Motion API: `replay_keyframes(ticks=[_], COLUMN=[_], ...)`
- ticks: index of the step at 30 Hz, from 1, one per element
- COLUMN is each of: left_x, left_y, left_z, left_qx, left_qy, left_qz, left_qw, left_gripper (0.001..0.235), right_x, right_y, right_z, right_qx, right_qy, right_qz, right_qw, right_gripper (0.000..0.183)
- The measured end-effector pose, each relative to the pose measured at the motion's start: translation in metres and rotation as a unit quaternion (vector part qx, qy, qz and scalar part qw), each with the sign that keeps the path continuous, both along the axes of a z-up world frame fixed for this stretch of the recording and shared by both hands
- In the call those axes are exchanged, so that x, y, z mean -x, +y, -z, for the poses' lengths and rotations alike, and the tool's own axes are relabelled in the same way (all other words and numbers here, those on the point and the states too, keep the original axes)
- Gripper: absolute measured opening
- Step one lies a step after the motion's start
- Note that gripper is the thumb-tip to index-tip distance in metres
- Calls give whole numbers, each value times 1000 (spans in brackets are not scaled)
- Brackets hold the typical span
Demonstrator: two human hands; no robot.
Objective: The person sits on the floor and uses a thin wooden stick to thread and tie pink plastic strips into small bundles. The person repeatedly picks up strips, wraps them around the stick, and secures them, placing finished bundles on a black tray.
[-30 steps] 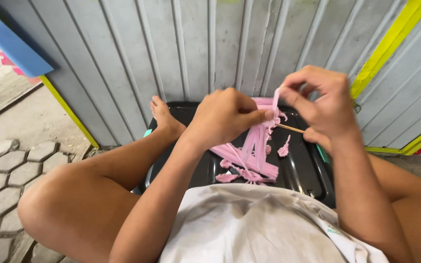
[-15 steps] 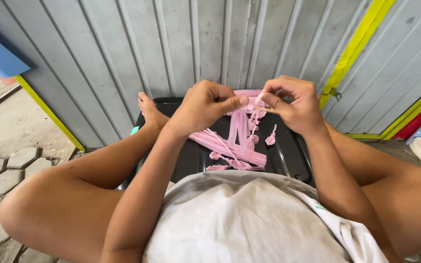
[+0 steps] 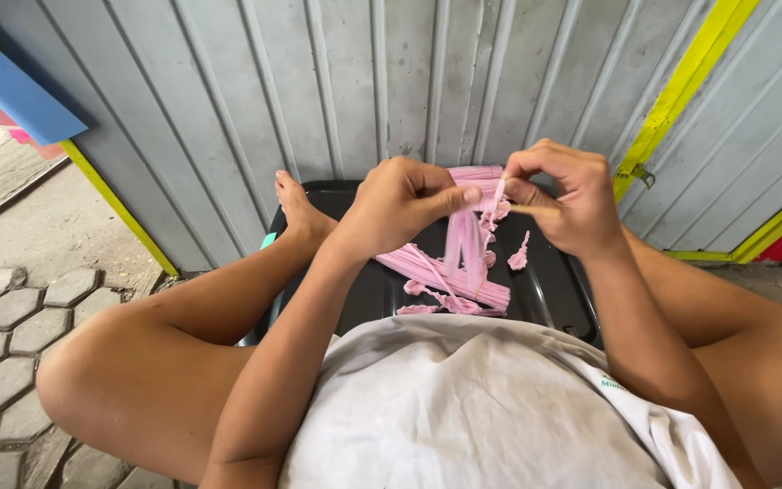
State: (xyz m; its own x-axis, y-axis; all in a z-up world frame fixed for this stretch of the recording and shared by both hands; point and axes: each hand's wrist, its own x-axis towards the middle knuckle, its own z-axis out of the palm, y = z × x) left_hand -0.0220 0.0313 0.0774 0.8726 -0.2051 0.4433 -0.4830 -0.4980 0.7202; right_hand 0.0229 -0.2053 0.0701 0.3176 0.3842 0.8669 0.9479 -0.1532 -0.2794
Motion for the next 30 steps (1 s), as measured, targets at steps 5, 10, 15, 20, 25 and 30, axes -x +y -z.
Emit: replay_keyframes(ticks=[5, 10, 15, 20, 25, 30], left_x=[22, 8, -27, -14, 16, 28], left_y=[2, -6, -26, -26, -2, 2], left_z=[-15, 8, 43, 27, -1, -14], left_qx=[-207, -166, 225, 315, 178, -102], left_qy=[-129, -234, -35, 9, 36, 30], left_qz=[-98, -224, -90, 174, 294, 164], left_qw=[965, 931, 970, 933, 938, 981], left_gripper=[33, 38, 34, 34, 27, 55], right_x=[41, 18, 12, 30, 71, 84], right_y=[4, 21, 27, 10, -6, -16], right_z=[-28, 2, 15, -15, -49, -63], right_qx=[96, 70, -60, -45, 99, 315], right_qy=[-12, -85, -225, -110, 10, 6], right_qz=[15, 77, 153, 32, -78, 21], right_qw=[995, 991, 960, 992, 992, 949], right_gripper=[5, 9, 4, 11, 10, 5])
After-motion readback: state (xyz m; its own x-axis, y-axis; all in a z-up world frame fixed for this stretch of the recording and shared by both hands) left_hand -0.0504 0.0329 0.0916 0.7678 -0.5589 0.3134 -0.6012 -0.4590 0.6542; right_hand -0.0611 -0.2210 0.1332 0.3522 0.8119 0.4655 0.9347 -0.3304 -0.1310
